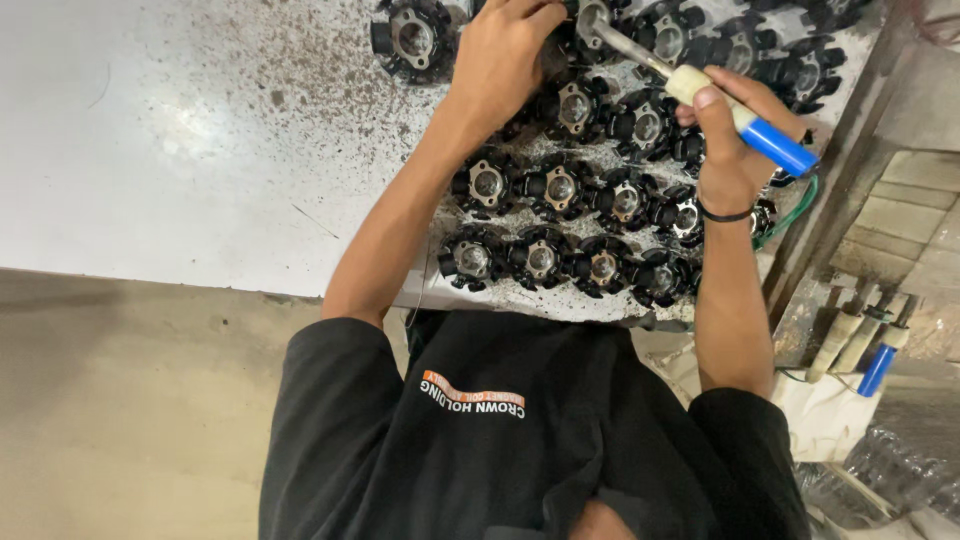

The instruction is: The person arranges black splined rotor hubs on a workbench, then uses a heated blue-handled tool to press into the center bore of each hub one at a time, working through the rows of parts laid out on the bench.

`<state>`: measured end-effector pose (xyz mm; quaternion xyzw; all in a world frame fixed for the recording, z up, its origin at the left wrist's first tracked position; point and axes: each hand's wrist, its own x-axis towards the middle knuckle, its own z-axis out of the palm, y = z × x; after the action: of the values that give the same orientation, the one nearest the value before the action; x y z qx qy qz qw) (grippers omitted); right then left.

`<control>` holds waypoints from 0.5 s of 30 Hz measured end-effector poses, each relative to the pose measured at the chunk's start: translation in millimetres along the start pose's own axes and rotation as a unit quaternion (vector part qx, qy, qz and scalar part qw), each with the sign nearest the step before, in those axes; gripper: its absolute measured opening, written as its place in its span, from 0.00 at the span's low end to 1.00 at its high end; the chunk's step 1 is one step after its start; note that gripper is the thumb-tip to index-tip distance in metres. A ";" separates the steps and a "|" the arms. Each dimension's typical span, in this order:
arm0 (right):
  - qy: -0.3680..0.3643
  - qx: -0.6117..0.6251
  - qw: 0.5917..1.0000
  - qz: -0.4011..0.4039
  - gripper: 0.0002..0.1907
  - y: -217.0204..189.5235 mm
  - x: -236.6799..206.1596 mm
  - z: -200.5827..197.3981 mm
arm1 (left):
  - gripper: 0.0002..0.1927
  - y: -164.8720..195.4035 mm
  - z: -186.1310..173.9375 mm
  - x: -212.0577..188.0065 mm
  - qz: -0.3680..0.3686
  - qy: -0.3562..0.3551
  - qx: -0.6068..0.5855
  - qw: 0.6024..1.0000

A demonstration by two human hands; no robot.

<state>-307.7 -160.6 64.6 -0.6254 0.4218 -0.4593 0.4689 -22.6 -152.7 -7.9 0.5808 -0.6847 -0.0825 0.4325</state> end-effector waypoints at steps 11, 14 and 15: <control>-0.040 -0.070 0.997 0.006 0.12 -24.0 3.9 13.7 | 0.11 -11.8 27.6 -3.1 0.019 -0.017 0.010 1.000; -0.065 -0.136 0.989 0.002 0.10 -40.0 15.5 18.0 | 0.15 -14.7 39.1 -6.9 0.034 0.020 0.002 0.999; -0.073 -0.160 0.984 0.003 0.09 -44.6 18.6 19.8 | 0.15 -14.5 42.3 -7.3 0.040 0.027 0.000 0.999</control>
<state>-280.0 -165.4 108.6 -0.7232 0.4561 -0.3378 0.3934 -41.5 -167.4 -46.3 0.5553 -0.6955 -0.0495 0.4532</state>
